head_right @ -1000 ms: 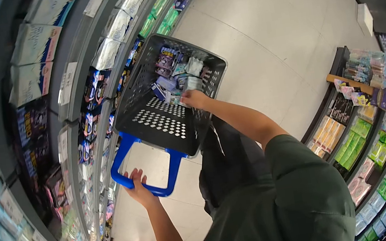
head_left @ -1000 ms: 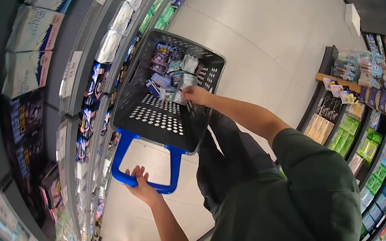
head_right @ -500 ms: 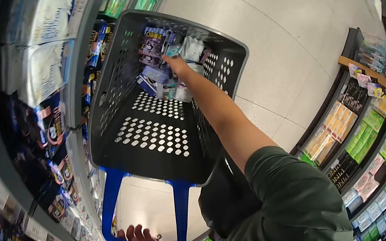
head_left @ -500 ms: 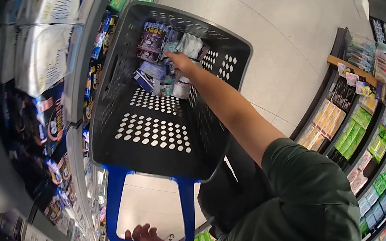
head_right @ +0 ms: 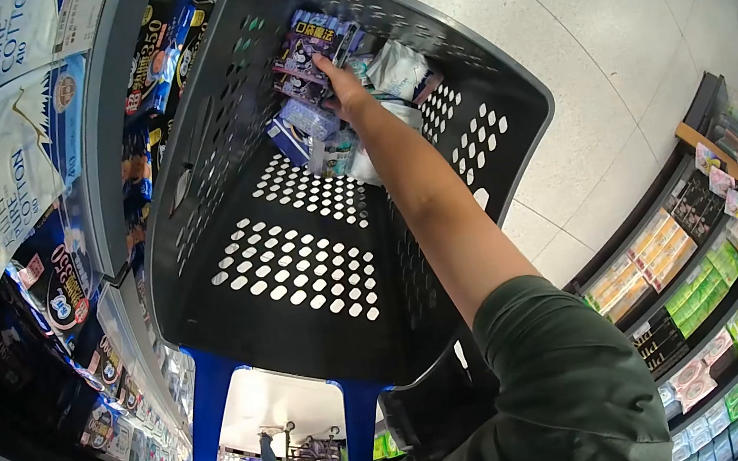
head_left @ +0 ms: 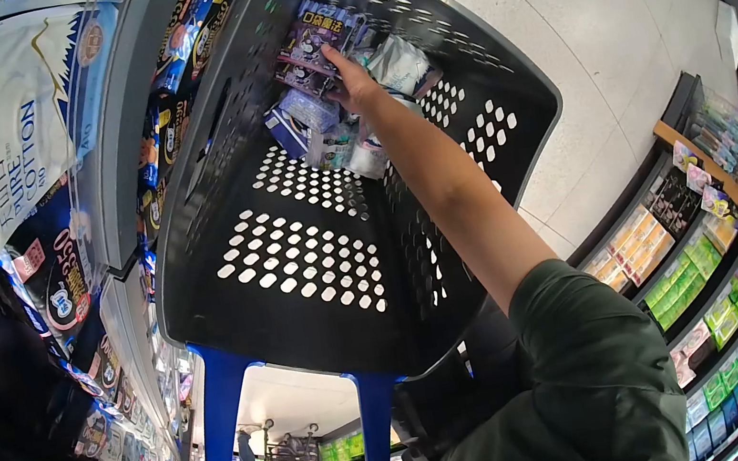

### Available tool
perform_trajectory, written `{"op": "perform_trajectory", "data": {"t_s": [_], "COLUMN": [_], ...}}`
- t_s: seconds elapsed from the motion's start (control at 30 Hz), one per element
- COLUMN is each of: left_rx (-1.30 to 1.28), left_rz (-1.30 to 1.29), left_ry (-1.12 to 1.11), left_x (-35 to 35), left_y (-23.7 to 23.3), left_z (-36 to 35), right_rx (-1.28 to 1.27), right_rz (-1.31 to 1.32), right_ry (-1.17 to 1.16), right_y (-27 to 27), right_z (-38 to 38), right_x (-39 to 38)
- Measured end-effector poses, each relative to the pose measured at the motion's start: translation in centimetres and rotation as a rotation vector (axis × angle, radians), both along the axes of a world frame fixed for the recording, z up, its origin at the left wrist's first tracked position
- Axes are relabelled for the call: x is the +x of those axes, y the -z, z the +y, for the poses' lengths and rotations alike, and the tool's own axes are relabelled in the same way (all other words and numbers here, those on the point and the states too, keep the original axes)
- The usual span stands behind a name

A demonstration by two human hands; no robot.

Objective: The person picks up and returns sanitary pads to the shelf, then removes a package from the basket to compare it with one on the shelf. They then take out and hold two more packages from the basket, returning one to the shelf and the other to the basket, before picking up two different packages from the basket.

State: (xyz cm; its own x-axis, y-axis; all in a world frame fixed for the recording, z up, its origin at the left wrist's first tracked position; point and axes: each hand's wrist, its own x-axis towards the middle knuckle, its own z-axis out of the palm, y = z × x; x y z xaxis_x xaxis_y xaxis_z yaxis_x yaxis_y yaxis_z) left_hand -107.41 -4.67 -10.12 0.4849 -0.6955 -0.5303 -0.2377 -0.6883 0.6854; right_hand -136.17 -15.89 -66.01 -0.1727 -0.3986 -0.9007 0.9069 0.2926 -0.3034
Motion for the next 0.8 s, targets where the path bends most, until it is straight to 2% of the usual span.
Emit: {"op": "perform_trajectory", "data": {"t_s": [0.27, 0.37, 0.43, 0.57, 0.8], "left_rx": [0.02, 0.024, 0.016, 0.007, -0.015], "left_rz": [0.003, 0.004, 0.002, 0.002, -0.02], "left_ry": [-0.013, -0.009, -0.007, -0.008, 0.009], "left_x": [-0.5, -0.4, -0.4, -0.3, 0.4], "left_y": [0.1, -0.3, -0.3, -0.4, -0.2], "left_z": [-0.4, -0.3, -0.2, -0.3, 0.1], "right_rx": [-0.005, -0.039, 0.137, 0.019, -0.064], "right_rz": [0.055, 0.063, 0.078, 0.033, 0.022], "right_ry": [-0.001, 0.108, 0.035, -0.064, 0.09], "right_y": [-2.2, -1.8, -2.1, -2.1, -1.9], "right_z": [-1.4, -1.5, -1.4, -1.5, -1.3], "right_x": [-0.3, 0.7, 0.5, -0.7, -0.1]}}
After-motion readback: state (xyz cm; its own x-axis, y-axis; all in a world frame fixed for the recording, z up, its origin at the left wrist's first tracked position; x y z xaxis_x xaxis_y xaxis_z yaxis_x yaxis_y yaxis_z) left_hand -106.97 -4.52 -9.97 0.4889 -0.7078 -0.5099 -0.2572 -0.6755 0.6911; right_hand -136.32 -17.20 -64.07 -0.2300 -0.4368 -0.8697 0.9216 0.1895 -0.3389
